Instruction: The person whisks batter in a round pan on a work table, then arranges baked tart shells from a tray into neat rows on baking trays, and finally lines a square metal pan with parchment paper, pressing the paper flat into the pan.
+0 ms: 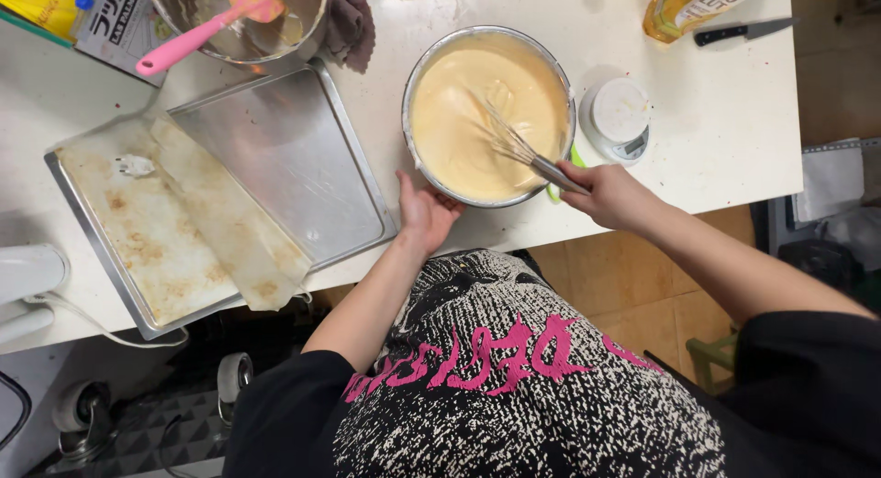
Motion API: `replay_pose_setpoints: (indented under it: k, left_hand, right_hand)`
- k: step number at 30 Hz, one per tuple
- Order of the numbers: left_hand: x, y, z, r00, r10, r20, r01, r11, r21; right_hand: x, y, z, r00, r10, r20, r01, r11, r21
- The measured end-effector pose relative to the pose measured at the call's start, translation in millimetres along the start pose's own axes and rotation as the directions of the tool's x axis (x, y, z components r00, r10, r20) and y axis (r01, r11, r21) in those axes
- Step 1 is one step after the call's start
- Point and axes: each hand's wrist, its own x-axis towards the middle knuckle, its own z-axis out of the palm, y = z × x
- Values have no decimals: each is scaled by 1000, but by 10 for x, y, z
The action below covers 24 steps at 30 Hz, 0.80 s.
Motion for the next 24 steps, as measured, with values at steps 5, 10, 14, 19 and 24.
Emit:
replay_pose_setpoints:
  k: [5, 10, 14, 19, 24]
  left_hand:
    - [10, 101, 141, 998, 15, 62, -21, 995, 94]
    - [-18, 170, 198, 997, 10, 75, -16, 997, 78]
    - [2, 184, 153, 998, 2, 65, -3, 1000, 25]
    - [64, 209, 79, 996, 1, 91, -5, 999, 47]
    - [74, 183, 49, 997, -4, 83, 1, 999, 34]
  right_hand:
    - [226, 278, 224, 801, 146, 581, -597, 125, 792]
    - [164, 649, 955, 698, -351, 624, -716, -325, 618]
    - [-22, 827, 1326, 722, -467, 510, -690, -431, 582]
    - [-372, 742, 1025, 885, -273, 378, -458, -354, 816]
    - [-842, 321, 247, 950, 267, 162, -237, 281, 930]
